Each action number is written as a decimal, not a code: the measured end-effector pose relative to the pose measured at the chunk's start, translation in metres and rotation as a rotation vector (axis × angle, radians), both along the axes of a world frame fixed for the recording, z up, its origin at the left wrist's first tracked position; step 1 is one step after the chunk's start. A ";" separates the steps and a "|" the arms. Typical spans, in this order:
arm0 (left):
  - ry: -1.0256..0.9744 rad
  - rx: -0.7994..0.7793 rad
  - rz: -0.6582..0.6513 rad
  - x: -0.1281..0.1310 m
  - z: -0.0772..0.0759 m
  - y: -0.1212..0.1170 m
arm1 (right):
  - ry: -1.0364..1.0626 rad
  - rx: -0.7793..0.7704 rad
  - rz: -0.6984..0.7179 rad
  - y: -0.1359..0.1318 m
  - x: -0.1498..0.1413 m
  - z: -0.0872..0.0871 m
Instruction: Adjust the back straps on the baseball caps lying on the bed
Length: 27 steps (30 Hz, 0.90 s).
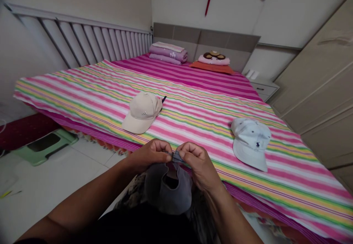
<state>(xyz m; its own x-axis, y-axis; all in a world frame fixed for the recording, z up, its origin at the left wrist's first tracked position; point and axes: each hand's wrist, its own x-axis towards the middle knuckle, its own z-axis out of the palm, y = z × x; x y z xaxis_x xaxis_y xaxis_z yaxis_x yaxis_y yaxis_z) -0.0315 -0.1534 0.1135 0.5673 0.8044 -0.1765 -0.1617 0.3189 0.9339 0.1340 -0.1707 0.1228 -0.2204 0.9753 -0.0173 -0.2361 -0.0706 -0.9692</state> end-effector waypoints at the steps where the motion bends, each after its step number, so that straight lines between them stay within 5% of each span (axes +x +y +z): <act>1: -0.001 0.003 0.007 0.000 -0.001 0.000 | -0.004 -0.002 0.011 0.000 0.000 -0.001; 16: 0.031 0.081 -0.036 0.000 -0.006 0.002 | -0.070 -0.074 0.059 0.004 0.002 -0.004; 24: 0.218 0.497 0.097 0.002 -0.003 0.000 | -0.196 0.036 0.061 0.008 0.012 -0.002; 27: 0.179 0.476 0.171 0.006 -0.005 0.000 | -0.165 -0.027 0.024 0.008 0.012 -0.003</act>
<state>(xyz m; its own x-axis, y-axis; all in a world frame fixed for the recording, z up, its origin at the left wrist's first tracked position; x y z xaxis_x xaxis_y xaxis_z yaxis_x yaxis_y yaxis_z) -0.0259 -0.1537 0.1085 0.4155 0.8973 0.1487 0.0008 -0.1639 0.9865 0.1459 -0.1627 0.1195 -0.2354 0.9685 -0.0817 -0.0720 -0.1012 -0.9923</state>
